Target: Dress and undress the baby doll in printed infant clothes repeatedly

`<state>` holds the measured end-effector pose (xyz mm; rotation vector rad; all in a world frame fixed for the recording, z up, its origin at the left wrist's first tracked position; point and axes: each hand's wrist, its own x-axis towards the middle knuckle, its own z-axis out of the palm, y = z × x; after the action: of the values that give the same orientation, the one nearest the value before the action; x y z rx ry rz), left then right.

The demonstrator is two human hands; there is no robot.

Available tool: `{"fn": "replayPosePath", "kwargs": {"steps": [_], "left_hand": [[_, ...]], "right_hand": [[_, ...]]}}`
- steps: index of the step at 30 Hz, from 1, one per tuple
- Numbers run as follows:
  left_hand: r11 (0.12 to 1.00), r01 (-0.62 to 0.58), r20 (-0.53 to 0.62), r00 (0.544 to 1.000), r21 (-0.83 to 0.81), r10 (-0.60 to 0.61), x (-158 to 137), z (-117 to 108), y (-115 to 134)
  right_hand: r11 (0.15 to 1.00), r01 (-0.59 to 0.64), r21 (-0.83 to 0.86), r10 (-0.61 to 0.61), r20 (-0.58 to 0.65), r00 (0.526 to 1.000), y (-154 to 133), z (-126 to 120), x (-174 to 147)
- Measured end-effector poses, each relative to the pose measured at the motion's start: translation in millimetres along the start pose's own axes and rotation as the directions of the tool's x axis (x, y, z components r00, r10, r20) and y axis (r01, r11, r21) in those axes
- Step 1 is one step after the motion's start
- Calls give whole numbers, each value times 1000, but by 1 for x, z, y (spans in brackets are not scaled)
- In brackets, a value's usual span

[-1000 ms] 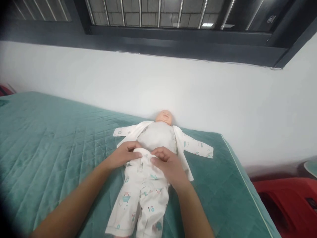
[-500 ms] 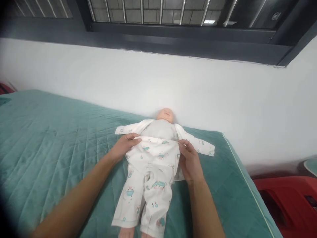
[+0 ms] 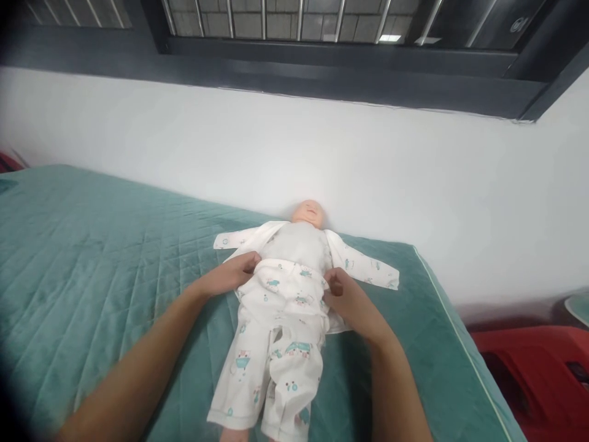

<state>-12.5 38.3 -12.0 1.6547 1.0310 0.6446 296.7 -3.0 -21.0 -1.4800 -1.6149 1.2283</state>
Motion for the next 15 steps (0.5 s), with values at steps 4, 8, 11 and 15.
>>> {"fn": "replayPosePath", "kwargs": {"steps": [4,8,11,15], "left_hand": [[979,70,-217,976,193,-27,9,7,-7],[933,154,-317,947,326,-46,17,10,-14],[913,170,-281,958,370,-65,25,6,-16],[916,137,-202,977,378,-63,39,-1,-10]], "right_hand": [[953,-61,-296,17,-147,989,1,5,8],[893,-180,-413,39,-327,944,-2,13,14],[902,-214,-375,56,-389,920,-1,16,17],[963,-125,-237,27,-380,925,6,16,18]]}}
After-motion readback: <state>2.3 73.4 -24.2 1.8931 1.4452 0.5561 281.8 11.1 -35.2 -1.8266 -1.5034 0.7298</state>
